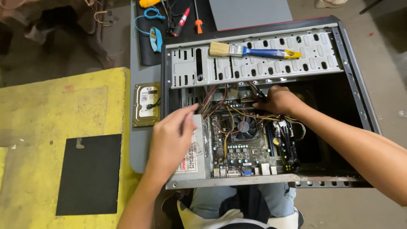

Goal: Disassembling a desktop computer by removing the power supply unit, RAM modules, and disconnecting internal wiring.

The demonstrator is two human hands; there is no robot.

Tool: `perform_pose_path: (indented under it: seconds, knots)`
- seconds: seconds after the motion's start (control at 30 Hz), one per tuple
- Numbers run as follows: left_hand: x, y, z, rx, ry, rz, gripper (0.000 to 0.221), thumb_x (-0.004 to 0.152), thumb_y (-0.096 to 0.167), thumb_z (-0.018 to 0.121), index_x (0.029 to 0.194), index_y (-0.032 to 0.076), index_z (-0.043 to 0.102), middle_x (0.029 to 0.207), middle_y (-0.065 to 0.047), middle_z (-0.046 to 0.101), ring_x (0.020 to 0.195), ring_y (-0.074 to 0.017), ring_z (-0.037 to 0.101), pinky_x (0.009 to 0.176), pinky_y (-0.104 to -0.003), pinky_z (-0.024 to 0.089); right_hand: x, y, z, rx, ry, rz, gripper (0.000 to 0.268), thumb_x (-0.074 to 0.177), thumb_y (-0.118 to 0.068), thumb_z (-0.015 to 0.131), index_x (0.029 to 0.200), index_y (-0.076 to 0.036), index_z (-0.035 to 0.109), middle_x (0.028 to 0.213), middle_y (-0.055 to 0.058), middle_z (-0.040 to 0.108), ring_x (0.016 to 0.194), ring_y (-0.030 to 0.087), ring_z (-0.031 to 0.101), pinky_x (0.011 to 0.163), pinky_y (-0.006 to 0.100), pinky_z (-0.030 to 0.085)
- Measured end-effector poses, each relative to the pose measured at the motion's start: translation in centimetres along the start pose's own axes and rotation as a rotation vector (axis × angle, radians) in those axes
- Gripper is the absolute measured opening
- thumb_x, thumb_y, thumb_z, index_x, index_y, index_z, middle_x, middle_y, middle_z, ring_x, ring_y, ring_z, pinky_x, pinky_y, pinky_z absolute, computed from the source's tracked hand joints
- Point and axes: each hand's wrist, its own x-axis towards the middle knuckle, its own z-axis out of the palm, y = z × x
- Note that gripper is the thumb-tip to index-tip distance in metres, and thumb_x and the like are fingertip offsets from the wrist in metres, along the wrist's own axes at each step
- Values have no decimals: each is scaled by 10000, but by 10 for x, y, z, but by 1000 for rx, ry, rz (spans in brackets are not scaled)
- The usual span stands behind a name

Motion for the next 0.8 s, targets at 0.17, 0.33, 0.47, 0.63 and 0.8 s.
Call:
perform_pose_path:
  seconds: [0.17,0.33,0.47,0.63,0.8]
  knots:
    - [24,-10,12,103,-85,105,244,1018,105,554,1134,81,766,732,-73,722,578,-148,642,511,-266,528,-18,-13,-7,46,25,-14,540,813,-591,748,927,-75,859,982,191,816,1054,413,744,879,484,601]
    - [31,-15,14,57,-171,152,233,1020,141,550,1082,59,760,749,-92,718,619,-203,678,537,-295,550,-14,-10,-2,15,53,-21,463,842,-551,747,919,-111,868,971,166,823,1045,397,751,876,470,605]
    - [29,-16,16,43,-193,120,229,1014,135,556,1086,66,761,748,-91,722,605,-192,664,529,-295,542,-10,-6,5,5,50,-15,454,863,-532,737,944,-103,863,989,188,818,1051,412,747,876,483,602]
    - [31,-20,17,27,-178,139,220,1012,121,555,1076,50,753,734,-97,702,589,-192,640,529,-292,530,-14,-10,-1,12,62,-18,444,856,-529,737,953,-113,862,1001,180,817,1056,412,742,895,485,599]
    - [30,-23,22,76,-161,198,206,1015,117,567,1073,50,752,735,-101,692,601,-200,646,531,-295,530,2,4,-1,-76,-32,-25,594,807,-699,700,952,-152,878,1008,155,825,1055,399,752,903,454,603]
